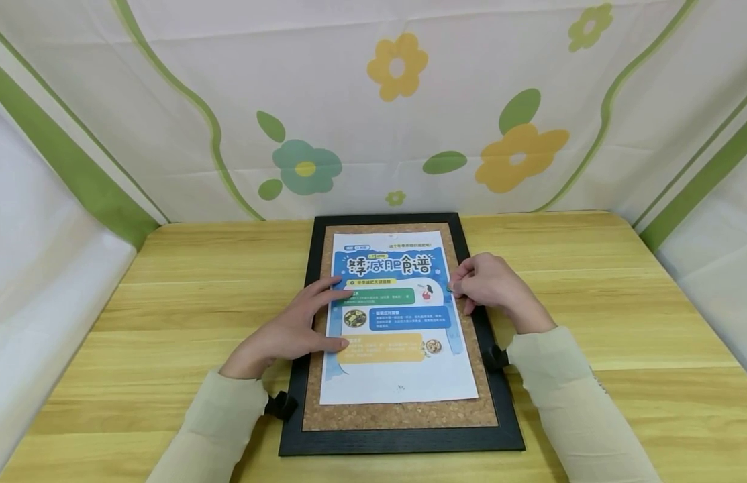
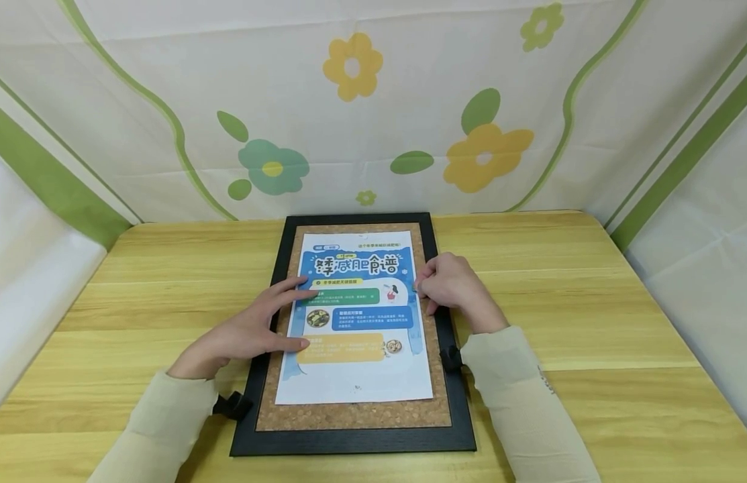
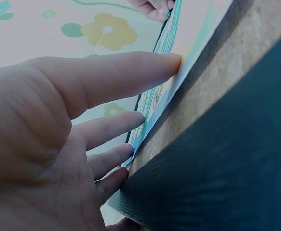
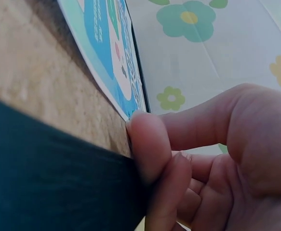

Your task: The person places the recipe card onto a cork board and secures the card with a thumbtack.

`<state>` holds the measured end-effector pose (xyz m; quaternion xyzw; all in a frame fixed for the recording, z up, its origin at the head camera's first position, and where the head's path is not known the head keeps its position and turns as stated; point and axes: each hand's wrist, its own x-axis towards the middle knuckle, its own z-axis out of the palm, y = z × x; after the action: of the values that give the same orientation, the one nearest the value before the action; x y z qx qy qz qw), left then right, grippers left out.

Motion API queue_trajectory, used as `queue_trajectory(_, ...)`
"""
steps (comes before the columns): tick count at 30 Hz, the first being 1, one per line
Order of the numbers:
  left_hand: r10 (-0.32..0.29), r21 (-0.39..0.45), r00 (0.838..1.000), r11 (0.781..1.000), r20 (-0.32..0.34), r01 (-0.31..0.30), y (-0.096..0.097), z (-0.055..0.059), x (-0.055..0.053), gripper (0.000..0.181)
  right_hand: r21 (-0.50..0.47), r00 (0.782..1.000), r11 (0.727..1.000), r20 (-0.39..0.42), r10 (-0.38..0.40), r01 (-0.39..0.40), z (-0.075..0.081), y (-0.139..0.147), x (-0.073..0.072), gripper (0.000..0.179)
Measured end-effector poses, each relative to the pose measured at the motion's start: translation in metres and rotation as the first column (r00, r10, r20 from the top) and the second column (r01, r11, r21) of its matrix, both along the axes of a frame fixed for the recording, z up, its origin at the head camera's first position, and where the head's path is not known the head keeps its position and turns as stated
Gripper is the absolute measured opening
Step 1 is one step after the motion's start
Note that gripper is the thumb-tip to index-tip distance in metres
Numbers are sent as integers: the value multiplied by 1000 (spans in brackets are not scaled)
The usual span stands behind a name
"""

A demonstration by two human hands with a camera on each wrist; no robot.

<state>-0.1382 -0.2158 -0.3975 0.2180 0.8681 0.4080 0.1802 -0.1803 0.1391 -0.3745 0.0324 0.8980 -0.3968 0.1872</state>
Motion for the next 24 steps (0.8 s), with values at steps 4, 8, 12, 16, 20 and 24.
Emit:
queue_trajectory(4,2,-1,1000,1000,9,-2,1,1,0,78,15,1000,1000,2,-2,2,1,0,0,14)
queue_trajectory(8,4,-4,1000,1000,12,-4,1,0,0,78,20,1000,1000,-1,3,-3,1,0,0,12)
queue_trajectory(12,7,-3,1000,1000,14,-7,1,-1,-1,78,25,1000,1000,-6,18,-18,1,-1,1,11)
queue_trajectory(16,7,-4,1000,1000,14,-7,1,0,0,78,28,1000,999,-6,23,-23,2,-2,1,11)
queue_trajectory(20,8,-2,1000,1000,15,-8,1,1,0,77,39,1000,999,-9,26,-25,3,-3,1,11)
queue_trajectory(24,7,1,1000,1000,16,-7,0,1,0,77,51,999,998,-15,29,-28,3,-3,1,11)
